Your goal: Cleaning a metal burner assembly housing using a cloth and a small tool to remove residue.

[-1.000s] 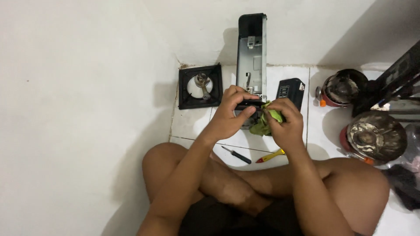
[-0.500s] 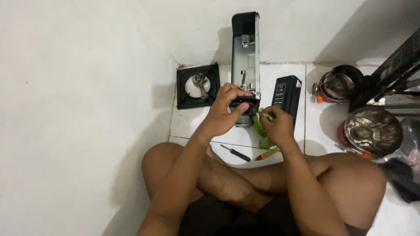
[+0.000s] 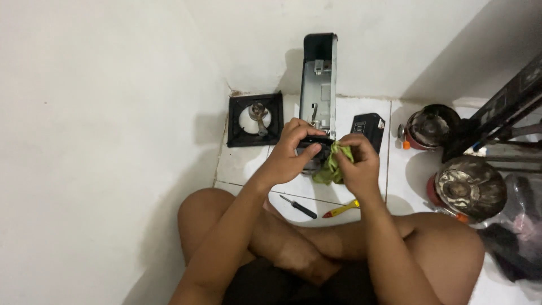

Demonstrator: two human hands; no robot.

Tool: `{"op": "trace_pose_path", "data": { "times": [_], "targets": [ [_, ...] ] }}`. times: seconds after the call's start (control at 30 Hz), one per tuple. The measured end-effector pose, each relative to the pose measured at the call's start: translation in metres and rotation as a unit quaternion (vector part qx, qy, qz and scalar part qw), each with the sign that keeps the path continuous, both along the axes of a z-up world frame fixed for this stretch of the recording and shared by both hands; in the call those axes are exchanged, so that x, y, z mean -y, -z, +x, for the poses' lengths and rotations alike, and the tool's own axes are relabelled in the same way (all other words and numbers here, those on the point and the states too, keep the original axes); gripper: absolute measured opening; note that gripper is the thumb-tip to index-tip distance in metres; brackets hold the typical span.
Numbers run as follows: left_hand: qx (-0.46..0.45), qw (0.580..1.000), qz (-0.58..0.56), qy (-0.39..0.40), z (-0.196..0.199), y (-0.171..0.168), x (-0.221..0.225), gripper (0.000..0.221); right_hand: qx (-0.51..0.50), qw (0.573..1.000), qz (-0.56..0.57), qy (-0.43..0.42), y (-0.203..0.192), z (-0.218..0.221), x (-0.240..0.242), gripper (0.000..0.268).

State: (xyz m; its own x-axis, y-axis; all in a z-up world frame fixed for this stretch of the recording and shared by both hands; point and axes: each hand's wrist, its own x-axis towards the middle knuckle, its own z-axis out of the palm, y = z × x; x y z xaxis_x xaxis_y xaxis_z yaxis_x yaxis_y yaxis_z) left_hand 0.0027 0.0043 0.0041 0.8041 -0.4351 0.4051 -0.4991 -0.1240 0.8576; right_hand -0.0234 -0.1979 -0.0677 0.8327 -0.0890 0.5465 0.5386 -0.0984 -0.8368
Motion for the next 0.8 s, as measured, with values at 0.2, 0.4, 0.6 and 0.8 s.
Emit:
{"op": "trace_pose_path", "data": {
  "times": [0.2, 0.4, 0.6, 0.8],
  "targets": [
    [-0.014, 1.000, -0.011, -0.014, 0.004, 0.014, 0.001, 0.025, -0.035, 0.994, -0.072, 0.071, 0.014, -0.007, 0.002, 0.015],
    [0.012, 0.999, -0.046, -0.013, 0.008, 0.019, 0.004, 0.026, -0.128, 0.967, -0.182, 0.124, 0.034, -0.018, 0.001, 0.020],
    [0.029, 0.998, -0.054, -0.029, 0.005, 0.026, 0.005, 0.025, -0.148, 0.976, -0.053, 0.153, 0.028, -0.018, 0.002, 0.010],
    [0.035, 0.997, -0.047, -0.046, 0.006, 0.019, 0.000, 0.027, -0.063, 0.993, 0.068, 0.076, -0.009, -0.006, -0.009, 0.013]
  ]
}}
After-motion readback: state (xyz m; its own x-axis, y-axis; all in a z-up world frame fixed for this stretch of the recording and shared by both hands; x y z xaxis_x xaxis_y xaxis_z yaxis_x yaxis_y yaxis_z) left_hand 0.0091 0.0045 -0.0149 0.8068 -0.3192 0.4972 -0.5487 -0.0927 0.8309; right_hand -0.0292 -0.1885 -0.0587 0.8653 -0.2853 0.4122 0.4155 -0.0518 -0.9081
